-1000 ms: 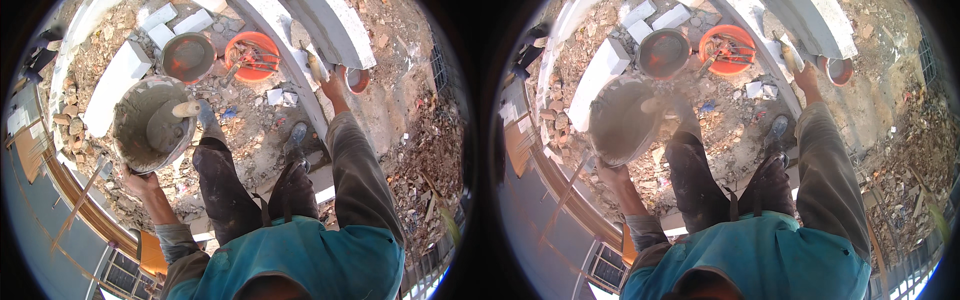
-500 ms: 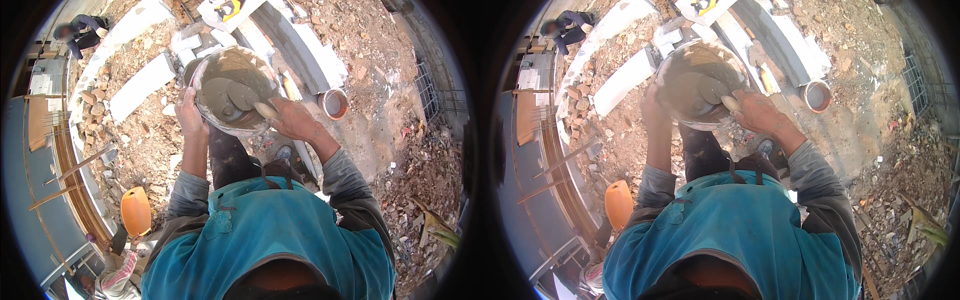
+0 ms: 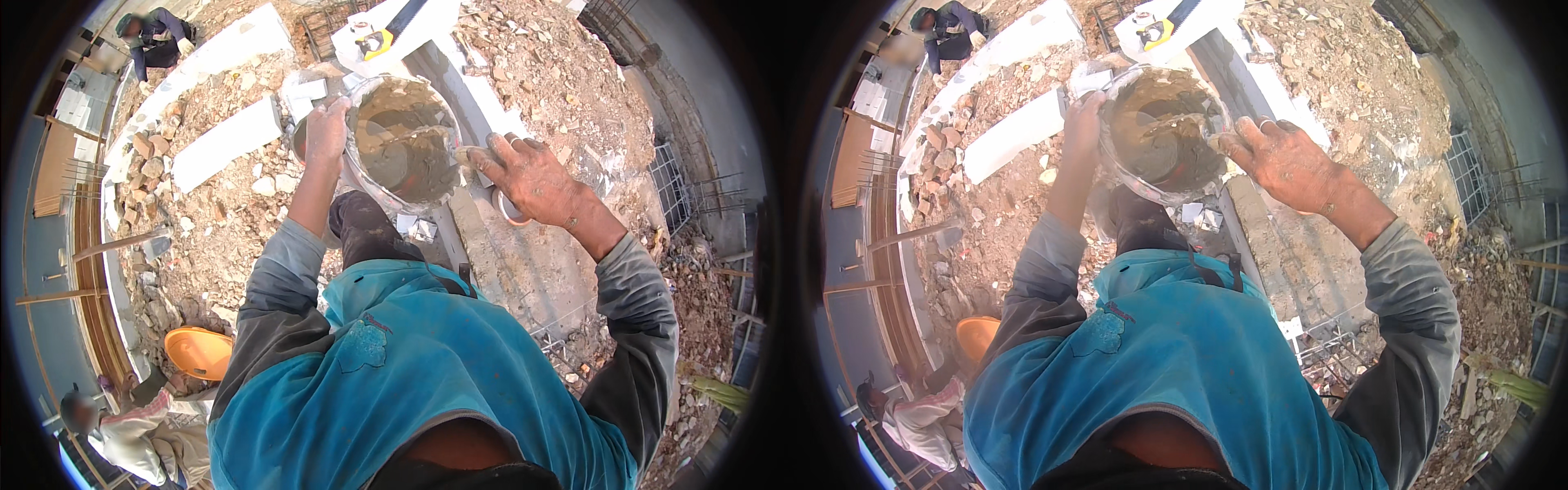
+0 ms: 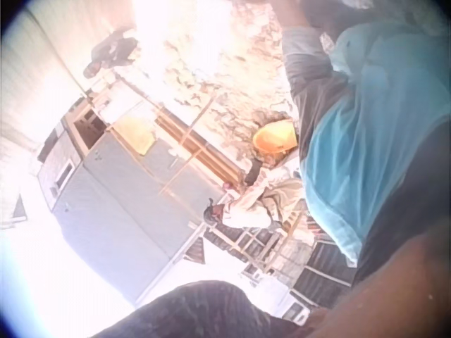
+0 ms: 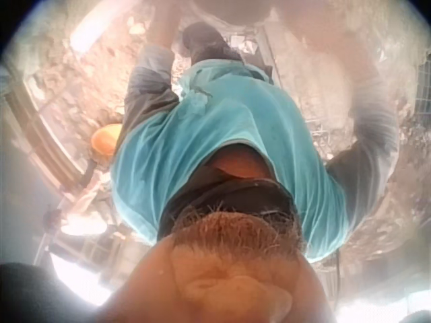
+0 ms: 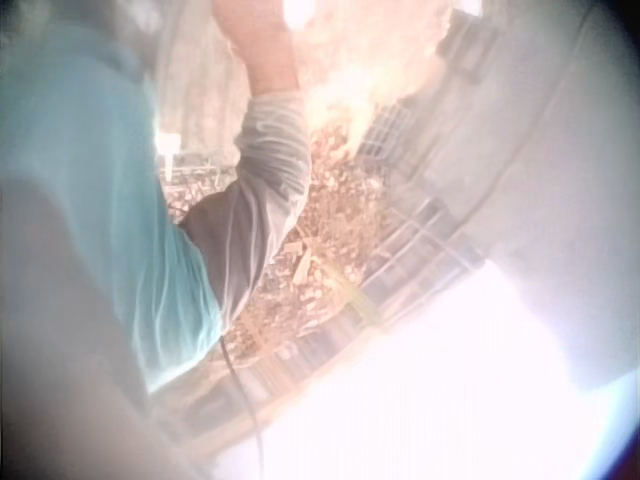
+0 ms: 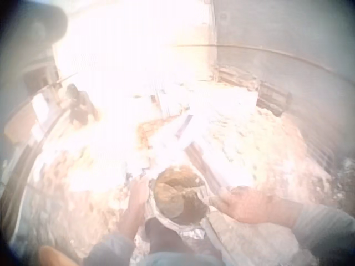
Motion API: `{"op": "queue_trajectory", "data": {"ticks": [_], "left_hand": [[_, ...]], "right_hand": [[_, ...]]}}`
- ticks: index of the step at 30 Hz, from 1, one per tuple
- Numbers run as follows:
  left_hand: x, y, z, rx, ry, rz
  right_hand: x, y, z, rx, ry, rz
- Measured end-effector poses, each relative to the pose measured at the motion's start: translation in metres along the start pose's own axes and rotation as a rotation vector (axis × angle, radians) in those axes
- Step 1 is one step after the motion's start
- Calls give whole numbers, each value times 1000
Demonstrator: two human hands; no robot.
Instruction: The person scoops cement from a bucket using a trowel and applies it to a concrete wall surface. They repeatedly smooth the cement on the wall and scrape excess material back into the bucket.
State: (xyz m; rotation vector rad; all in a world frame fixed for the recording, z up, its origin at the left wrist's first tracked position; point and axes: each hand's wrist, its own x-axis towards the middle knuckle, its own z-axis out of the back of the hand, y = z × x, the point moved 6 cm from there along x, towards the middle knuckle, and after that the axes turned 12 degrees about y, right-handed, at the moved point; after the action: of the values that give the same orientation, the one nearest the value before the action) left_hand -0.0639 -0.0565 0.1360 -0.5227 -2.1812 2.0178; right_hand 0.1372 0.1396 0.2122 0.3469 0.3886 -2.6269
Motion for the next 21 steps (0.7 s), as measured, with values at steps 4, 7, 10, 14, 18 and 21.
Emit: {"op": "queue_trajectory", "data": {"ticks": [4, 7, 10, 14, 18, 21], "left_hand": [[-8, -1, 17, 233, 10, 23], [4, 21, 35, 629, 192, 76], [5, 44, 57, 659, 261, 56], [-18, 59, 76, 621, 43, 235], [-43, 48, 92, 615, -7, 123], [-34, 63, 102, 508, -19, 177]], "right_hand": [[32, 0, 14, -142, -98, 124], [69, 1, 9, -218, -129, 167], [103, 2, -9, -94, 120, 108], [115, 9, -49, 58, 105, 102], [105, 17, -74, 260, 301, -42], [81, 35, -82, 242, 377, 13]]}}
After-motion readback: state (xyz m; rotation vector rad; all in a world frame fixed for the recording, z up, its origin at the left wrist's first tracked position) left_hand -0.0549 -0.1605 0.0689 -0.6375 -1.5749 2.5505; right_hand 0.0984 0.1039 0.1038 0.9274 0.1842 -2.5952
